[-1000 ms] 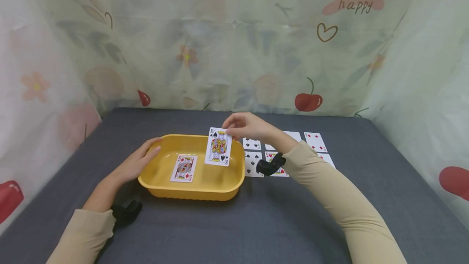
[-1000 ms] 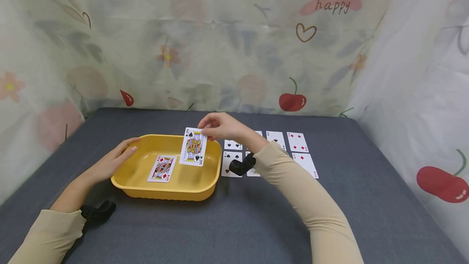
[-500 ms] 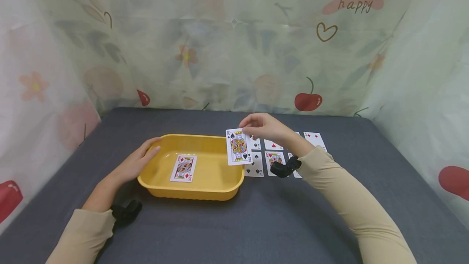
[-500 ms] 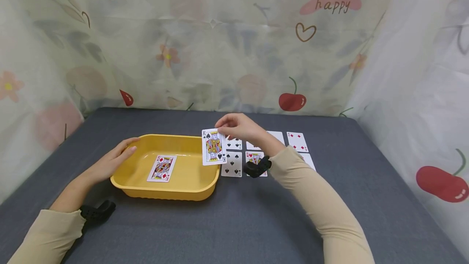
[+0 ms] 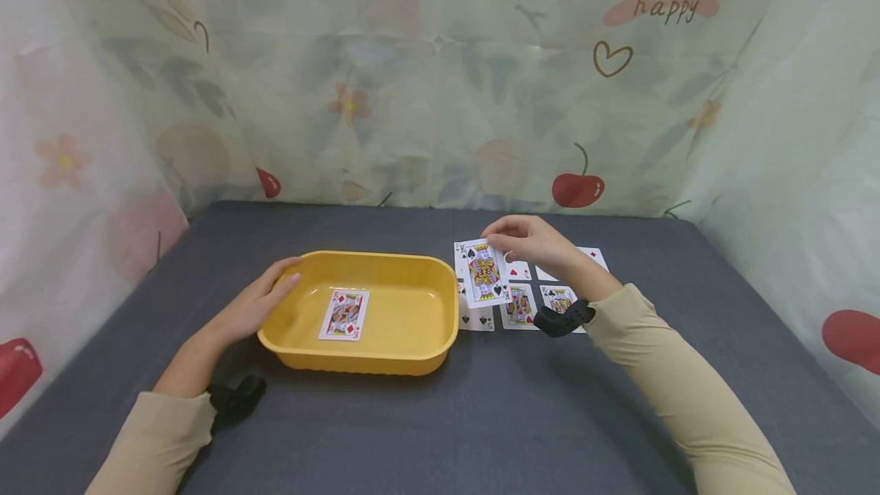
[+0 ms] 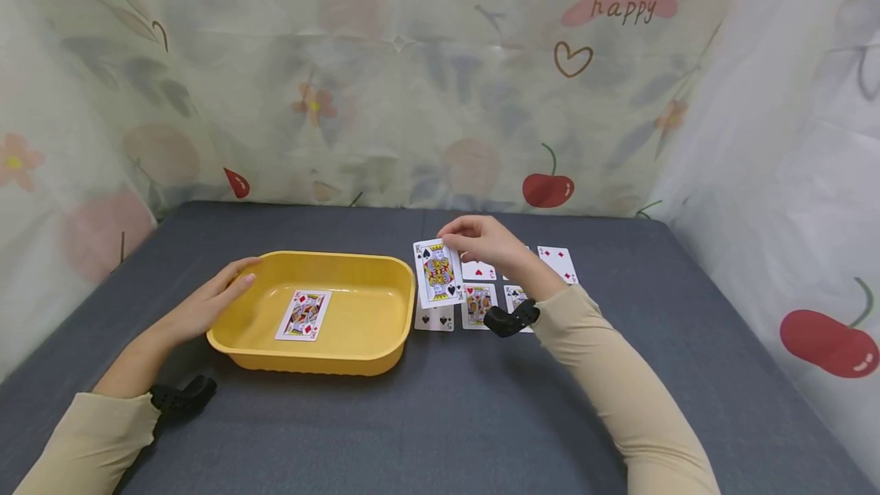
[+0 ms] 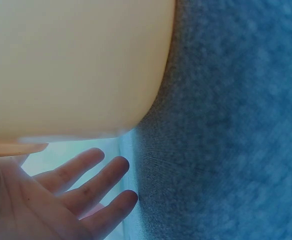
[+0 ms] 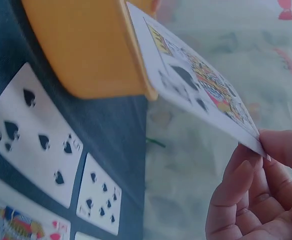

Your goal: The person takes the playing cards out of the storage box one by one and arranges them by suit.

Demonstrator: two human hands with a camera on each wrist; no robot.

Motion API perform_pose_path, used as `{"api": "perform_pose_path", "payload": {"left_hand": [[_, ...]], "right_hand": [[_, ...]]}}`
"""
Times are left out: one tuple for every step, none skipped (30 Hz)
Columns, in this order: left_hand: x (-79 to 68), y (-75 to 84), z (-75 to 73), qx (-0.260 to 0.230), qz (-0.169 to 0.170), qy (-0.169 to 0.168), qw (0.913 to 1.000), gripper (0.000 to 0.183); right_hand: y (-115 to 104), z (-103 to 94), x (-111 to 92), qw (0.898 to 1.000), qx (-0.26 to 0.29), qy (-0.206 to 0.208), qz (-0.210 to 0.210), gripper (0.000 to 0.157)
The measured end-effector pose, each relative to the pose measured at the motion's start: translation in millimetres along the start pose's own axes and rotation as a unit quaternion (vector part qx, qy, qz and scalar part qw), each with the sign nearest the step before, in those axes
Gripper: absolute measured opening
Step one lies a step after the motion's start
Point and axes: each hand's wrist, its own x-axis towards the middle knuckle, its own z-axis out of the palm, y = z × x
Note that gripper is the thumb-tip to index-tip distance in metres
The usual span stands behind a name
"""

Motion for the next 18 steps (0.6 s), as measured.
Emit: {"api": "perform_pose_path", "payload": {"left_hand": [[0.2, -0.2, 0.0, 0.0, 0.001, 0.0, 1.0, 0.059], [0.4, -0.4, 0.0, -0.001, 0.001, 0.0, 1.0, 0.059], [0.6, -0.5, -0.1, -0.001, 0.001, 0.0, 1.0, 0.06], [0.7, -0.6, -0.2, -0.001, 0.001, 0.0, 1.0, 0.06], [0.9, -0.8, -0.3, 0.0, 0.002, 0.0, 1.0, 0.06], [1.2, -0.9, -0.3, 0.0, 0.002, 0.0, 1.0, 0.06], [1.3, -1.1, -0.3, 0.001, 0.002, 0.0, 1.0, 0.061], [1.3, -1.2, -0.3, 0.002, 0.001, 0.0, 1.0, 0.061], [1.3, -1.4, -0.3, 0.002, 0.0, 0.0, 1.0, 0.061], [1.3, -1.5, -0.3, 0.002, 0.0, 0.0, 1.0, 0.061], [1.3, -1.7, -0.2, 0.003, -0.001, -0.001, 1.0, 0.061], [1.3, -1.8, -0.1, 0.003, -0.001, -0.001, 1.0, 0.061], [1.2, -1.8, -0.1, 0.003, -0.002, -0.001, 1.0, 0.061], [1.1, -2.0, -0.1, 0.003, -0.003, -0.001, 1.0, 0.061], [1.1, -1.9, -0.1, 0.003, -0.003, -0.001, 1.0, 0.061], [1.1, -1.8, -0.1, 0.004, -0.003, -0.001, 1.0, 0.061], [1.1, -1.6, 0.0, 0.004, -0.003, -0.001, 1.0, 0.061], [1.1, -1.6, 0.1, 0.004, -0.003, 0.0, 1.0, 0.061]], "right_hand": [[3, -1.9, -1, 1.0, 0.005, 0.002, 0.005, 0.03], [5, -3.7, -2, 1.0, 0.009, 0.003, 0.009, 0.031], [8, -5.2, -3, 1.0, 0.008, 0.005, 0.014, 0.031], [11, -6.4, -4, 1.0, 0.008, 0.005, 0.018, 0.031], [13, -7.2, -5, 1.0, 0.008, 0.004, 0.023, 0.031], [15, -7.6, -6, 1.0, 0.006, 0.004, 0.028, 0.031], [18, -7.7, -7, 0.999, 0.004, 0.002, 0.033, 0.031], [20, -7.6, -8, 0.999, 0.001, 0.0, 0.036, 0.031], [23, -7.4, -9, 0.999, -0.002, -0.002, 0.041, 0.031], [25, -6.9, -11, 0.999, -0.003, -0.005, 0.044, 0.031], [27, -6.2, -12, 0.999, -0.003, -0.01, 0.045, 0.031], [30, -5.6, -13, 0.999, -0.002, -0.015, 0.046, 0.032], [32, -4.8, -14, 0.999, 0.0, -0.022, 0.046, 0.032], [34, -3.9, -15, 0.998, 0.003, -0.03, 0.047, 0.033], [36, -2.8, -16, 0.998, 0.007, -0.038, 0.047, 0.033], [38, -1.6, -16, 0.998, 0.011, -0.047, 0.047, 0.033], [40, -0.2, -16, 0.997, 0.013, -0.054, 0.046, 0.033], [42, 1.4, -17, 0.997, 0.014, -0.062, 0.045, 0.032]]}}
